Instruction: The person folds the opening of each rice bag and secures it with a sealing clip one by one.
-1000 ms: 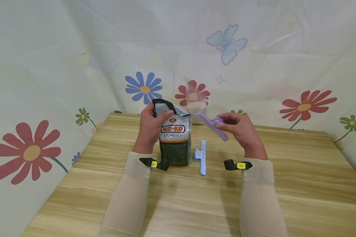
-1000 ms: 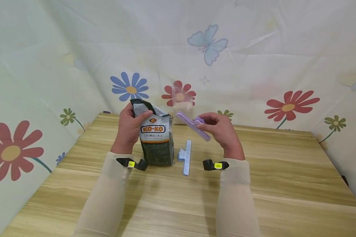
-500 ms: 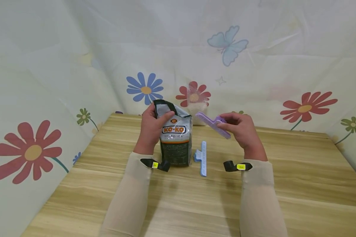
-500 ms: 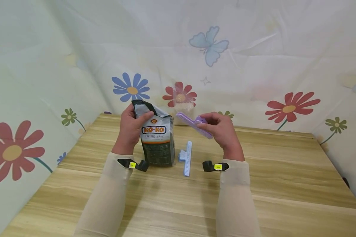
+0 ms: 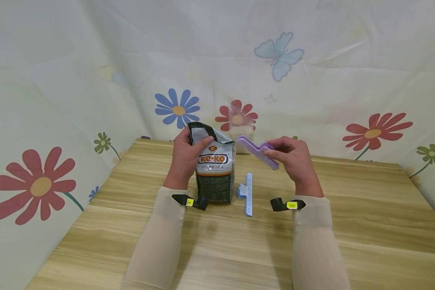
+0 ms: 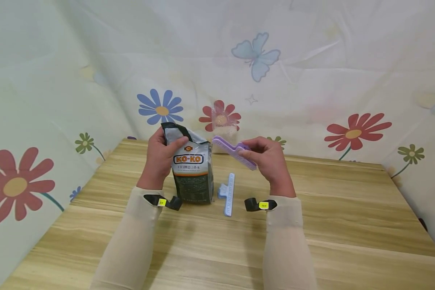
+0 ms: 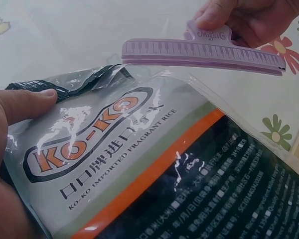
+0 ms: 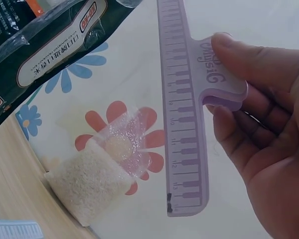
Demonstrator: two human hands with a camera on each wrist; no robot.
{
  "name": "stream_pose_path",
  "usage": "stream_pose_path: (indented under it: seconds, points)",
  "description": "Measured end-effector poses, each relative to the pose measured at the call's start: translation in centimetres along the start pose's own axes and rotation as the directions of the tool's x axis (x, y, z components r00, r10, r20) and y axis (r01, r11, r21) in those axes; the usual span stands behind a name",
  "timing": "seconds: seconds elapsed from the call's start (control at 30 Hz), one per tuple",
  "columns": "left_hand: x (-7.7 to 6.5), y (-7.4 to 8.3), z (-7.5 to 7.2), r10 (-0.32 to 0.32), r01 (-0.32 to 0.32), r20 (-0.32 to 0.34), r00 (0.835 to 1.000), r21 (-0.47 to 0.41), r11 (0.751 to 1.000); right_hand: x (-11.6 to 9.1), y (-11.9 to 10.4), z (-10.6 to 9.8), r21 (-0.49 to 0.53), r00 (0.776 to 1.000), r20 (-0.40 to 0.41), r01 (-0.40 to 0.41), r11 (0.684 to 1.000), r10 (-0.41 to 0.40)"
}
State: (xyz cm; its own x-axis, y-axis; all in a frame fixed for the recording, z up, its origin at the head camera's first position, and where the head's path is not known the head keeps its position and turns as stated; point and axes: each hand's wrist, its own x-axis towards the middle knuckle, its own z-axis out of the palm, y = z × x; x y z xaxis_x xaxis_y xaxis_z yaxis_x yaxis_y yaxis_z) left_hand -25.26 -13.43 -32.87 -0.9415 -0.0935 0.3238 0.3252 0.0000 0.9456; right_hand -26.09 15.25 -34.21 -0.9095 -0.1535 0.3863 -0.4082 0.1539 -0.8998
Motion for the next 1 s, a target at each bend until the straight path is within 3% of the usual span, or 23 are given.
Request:
stream_pose_path:
  seconds: [0.37, 0.67, 1.0]
  points:
    - [0.1, -0.1, -0.1, 0.032, -0.032, 0.002, 0.999, -0.014, 0.999, 0.0, -0.2, 0.6, 0.063, 0.998, -0.038, 0.054, 0.997, -0.052]
    - [0.3, -0.1, 0.1, 0.04, -0.04, -0.003, 0.999, 0.002, 0.999, 0.2, -0.3, 1.0, 0.04, 0.987, -0.115, 0.119, 0.992, -0.114]
    - [0.1, -0.1, -0.1, 0.019, -0.019, -0.007, 1.0, 0.009, 1.0, 0.2, -0.1, 1.7, 0.069, 0.982, -0.112, 0.159, 0.985, -0.151]
